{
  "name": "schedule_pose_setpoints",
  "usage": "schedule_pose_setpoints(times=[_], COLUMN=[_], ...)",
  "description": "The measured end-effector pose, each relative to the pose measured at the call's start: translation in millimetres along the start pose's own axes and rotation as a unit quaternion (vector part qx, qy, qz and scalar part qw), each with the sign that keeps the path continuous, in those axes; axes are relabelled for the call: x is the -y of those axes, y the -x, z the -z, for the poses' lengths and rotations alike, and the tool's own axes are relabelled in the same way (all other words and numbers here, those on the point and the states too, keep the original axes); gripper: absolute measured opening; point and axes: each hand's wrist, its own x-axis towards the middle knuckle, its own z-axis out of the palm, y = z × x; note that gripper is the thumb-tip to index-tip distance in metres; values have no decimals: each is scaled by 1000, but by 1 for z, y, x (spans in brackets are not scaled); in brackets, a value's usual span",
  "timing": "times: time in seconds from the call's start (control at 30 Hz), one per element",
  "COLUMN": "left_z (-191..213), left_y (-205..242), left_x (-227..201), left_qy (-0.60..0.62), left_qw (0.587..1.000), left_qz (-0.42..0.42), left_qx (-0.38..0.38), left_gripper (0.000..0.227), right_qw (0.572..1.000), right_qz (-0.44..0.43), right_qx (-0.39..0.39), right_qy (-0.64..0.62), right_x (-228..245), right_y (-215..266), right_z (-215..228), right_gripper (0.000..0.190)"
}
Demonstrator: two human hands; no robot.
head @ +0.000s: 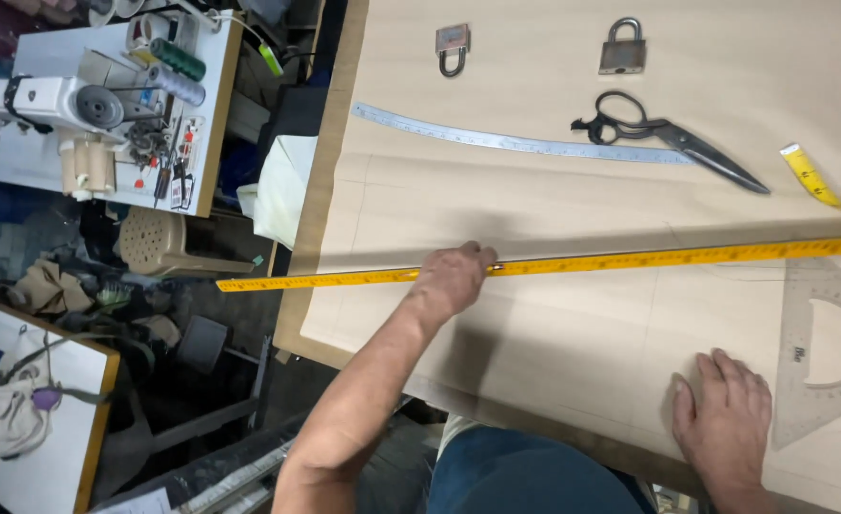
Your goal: The person uses a pencil and various measuring tools, including a set square, a flexible ruler, and a metal ruler, to draw lines and curves on a large sheet of pattern paper. They measure and mark specific points, then connect them to create a garment pattern layout on a wooden workbench.
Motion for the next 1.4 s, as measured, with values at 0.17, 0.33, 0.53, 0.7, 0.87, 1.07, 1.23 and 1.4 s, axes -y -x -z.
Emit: schedule_pose_setpoints(times=[0.17, 0.33, 0.53, 0.7, 0.87, 1.07, 1.23, 1.4], left_z=[-17, -43, -64, -63, -47, -12, -4, -10], left_y=[-12, -12, 35, 42, -14, -56, -53, -61], left_x=[72, 155, 277, 354, 399, 406, 408, 417], left_qy=[-80, 18, -41, -140, -183, -109, -97, -94], left_qw=[996, 995, 969, 940, 915, 919, 934, 943], left_qz=[3, -66, -43, -38, -51, -44, -50, -64], left_qx=[47, -72, -240, -308, -355, -376, -341, -312], left_gripper=[40, 35, 35, 37, 35, 30, 32, 37], right_qw=[996, 996, 991, 997, 998, 998, 996, 997], right_qz=[-13, -18, -77, -37, -28, -43, -63, -53], right_qx=[54, 32, 102, 67, 49, 35, 54, 44], right_qy=[-65, -87, -28, 9, 28, 36, 36, 47], right_x=[78, 178, 266, 272, 267, 253, 260, 259], right_y=[-55, -110, -171, -201, -245, -278, -277, -274], right_z=[-19, -70, -95, -135, -162, -185, -178, -177], right_gripper=[50, 50, 65, 52, 50, 46, 44, 46])
